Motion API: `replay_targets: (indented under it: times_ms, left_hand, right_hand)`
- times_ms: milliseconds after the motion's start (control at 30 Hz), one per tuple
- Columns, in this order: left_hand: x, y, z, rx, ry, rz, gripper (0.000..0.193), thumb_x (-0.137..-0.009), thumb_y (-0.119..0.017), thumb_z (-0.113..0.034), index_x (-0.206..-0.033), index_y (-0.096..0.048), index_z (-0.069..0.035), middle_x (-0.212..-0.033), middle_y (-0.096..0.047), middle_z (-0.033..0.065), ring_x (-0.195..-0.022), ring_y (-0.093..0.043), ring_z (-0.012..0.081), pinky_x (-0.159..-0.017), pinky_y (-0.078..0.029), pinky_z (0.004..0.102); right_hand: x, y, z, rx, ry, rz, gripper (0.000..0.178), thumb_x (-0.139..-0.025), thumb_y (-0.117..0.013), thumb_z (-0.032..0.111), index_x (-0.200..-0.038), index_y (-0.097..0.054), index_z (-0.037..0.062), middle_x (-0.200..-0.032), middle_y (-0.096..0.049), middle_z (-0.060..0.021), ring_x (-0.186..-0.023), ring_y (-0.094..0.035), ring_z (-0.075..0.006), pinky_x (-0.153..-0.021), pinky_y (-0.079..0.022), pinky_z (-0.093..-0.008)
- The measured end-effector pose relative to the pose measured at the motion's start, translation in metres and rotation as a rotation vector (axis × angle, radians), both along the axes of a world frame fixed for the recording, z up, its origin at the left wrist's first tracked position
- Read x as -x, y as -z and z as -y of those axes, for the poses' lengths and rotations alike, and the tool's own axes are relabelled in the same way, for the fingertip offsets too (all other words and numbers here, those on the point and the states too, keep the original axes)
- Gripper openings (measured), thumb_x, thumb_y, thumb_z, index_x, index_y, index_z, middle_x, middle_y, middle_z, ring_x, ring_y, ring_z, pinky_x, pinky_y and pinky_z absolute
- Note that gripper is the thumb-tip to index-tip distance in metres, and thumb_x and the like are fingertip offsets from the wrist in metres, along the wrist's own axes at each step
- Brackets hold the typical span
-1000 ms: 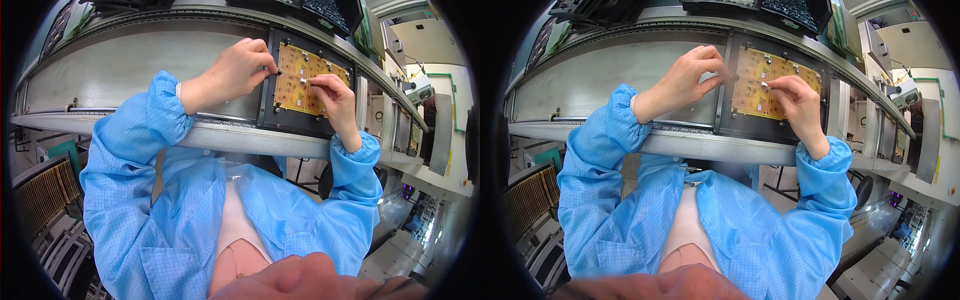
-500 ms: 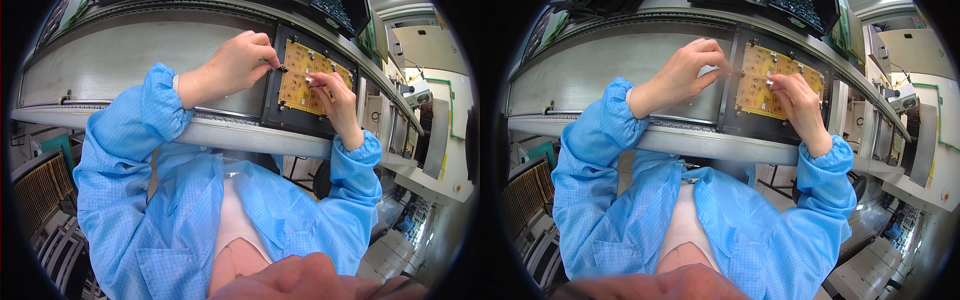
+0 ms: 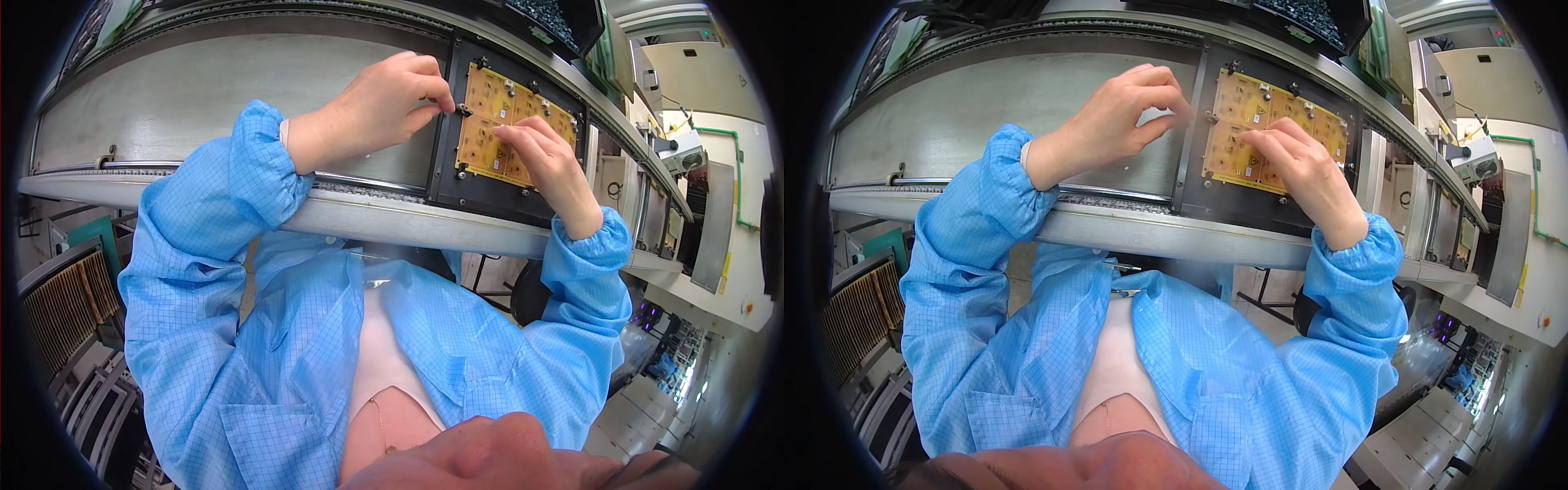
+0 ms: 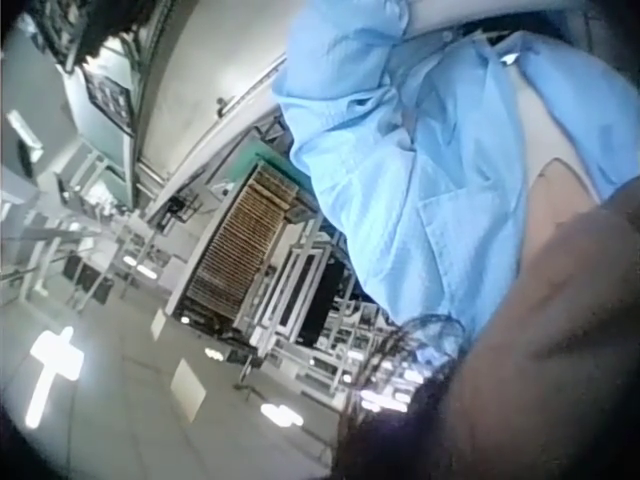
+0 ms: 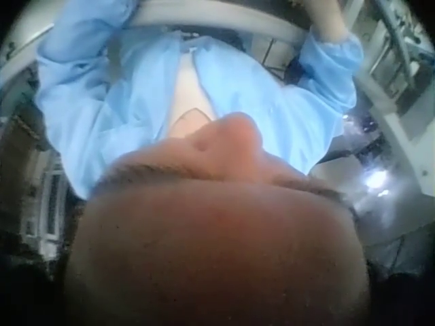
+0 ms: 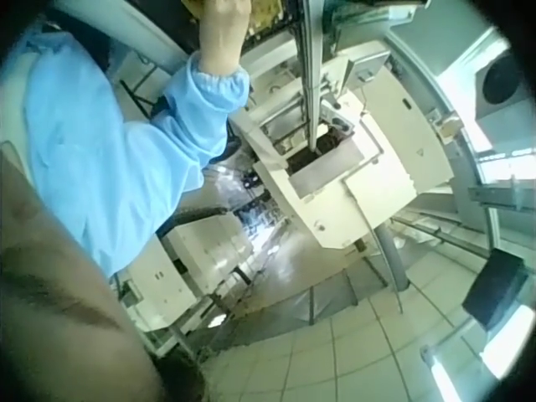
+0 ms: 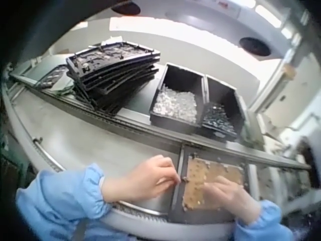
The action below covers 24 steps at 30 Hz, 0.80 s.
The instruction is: Manually placing electronic components onto a printed circuit board on an assembly line.
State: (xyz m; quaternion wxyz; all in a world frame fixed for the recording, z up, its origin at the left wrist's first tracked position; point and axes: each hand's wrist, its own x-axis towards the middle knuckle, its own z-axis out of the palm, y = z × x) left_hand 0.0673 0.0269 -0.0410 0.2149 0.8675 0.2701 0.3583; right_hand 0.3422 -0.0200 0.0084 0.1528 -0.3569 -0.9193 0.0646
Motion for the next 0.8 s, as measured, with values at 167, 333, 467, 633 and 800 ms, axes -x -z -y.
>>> replay_targets:
  times_ms: [167,333,467,633,800]
  left_hand:
    - [-0.002,-0.003,0.007,-0.033,0.169,-0.06,0.019,-0.078,-0.064,0.002,-0.093,-0.068,-0.009,-0.095,-0.056,0.0066,-0.095,-0.056,0.0273,-0.08,-0.05,0.0383]
    - [0.009,-0.013,0.008,-0.349,0.187,-0.345,0.018,-0.078,-0.062,-0.009,-0.095,-0.067,-0.014,-0.105,-0.053,0.0056,-0.102,-0.052,0.0225,-0.086,-0.044,0.0356]
    - [0.019,-0.013,0.011,-0.566,0.101,-0.419,0.012,-0.079,-0.059,-0.018,-0.089,-0.064,-0.016,-0.107,-0.053,0.0047,-0.099,-0.051,0.0199,-0.083,-0.042,0.0339]
    - [0.043,-0.016,0.038,-0.499,0.014,-0.355,0.004,-0.076,-0.061,-0.017,-0.08,-0.061,-0.017,-0.093,-0.052,0.0022,-0.092,-0.052,0.0189,-0.081,-0.041,0.0331]
    - [0.123,-0.022,0.056,-0.49,-0.084,-0.449,0.01,-0.073,-0.063,-0.01,-0.082,-0.061,-0.014,-0.092,-0.052,0.0032,-0.093,-0.054,0.0207,-0.081,-0.043,0.0354]
  right_hand:
    - [-0.007,-0.007,-0.003,-0.005,-0.055,-0.05,0.03,-0.082,-0.068,-0.007,-0.111,-0.063,-0.0001,-0.099,-0.067,-0.0122,-0.091,-0.065,-0.0291,-0.077,-0.054,-0.0347]
    - [-0.032,-0.016,-0.006,-0.201,0.129,-0.212,0.026,-0.086,-0.066,-0.006,-0.111,-0.065,0.0008,-0.1,-0.069,-0.0106,-0.089,-0.066,-0.0231,-0.078,-0.052,-0.0305]
    - [-0.047,-0.009,-0.019,-0.159,0.363,-0.328,0.02,-0.092,-0.063,0.0,-0.112,-0.065,0.0019,-0.098,-0.069,-0.0101,-0.084,-0.066,-0.0163,-0.078,-0.052,-0.0281]
    - [-0.073,-0.001,-0.012,-0.125,0.37,-0.291,0.016,-0.09,-0.063,-0.002,-0.105,-0.068,0.0011,-0.096,-0.066,-0.0138,-0.084,-0.066,-0.0232,-0.072,-0.053,-0.0304]
    - [-0.035,0.012,-0.015,-0.056,0.338,-0.326,0.015,-0.089,-0.062,-0.004,-0.103,-0.066,-0.0005,-0.094,-0.064,-0.0143,-0.083,-0.063,-0.0242,-0.075,-0.051,-0.0313]
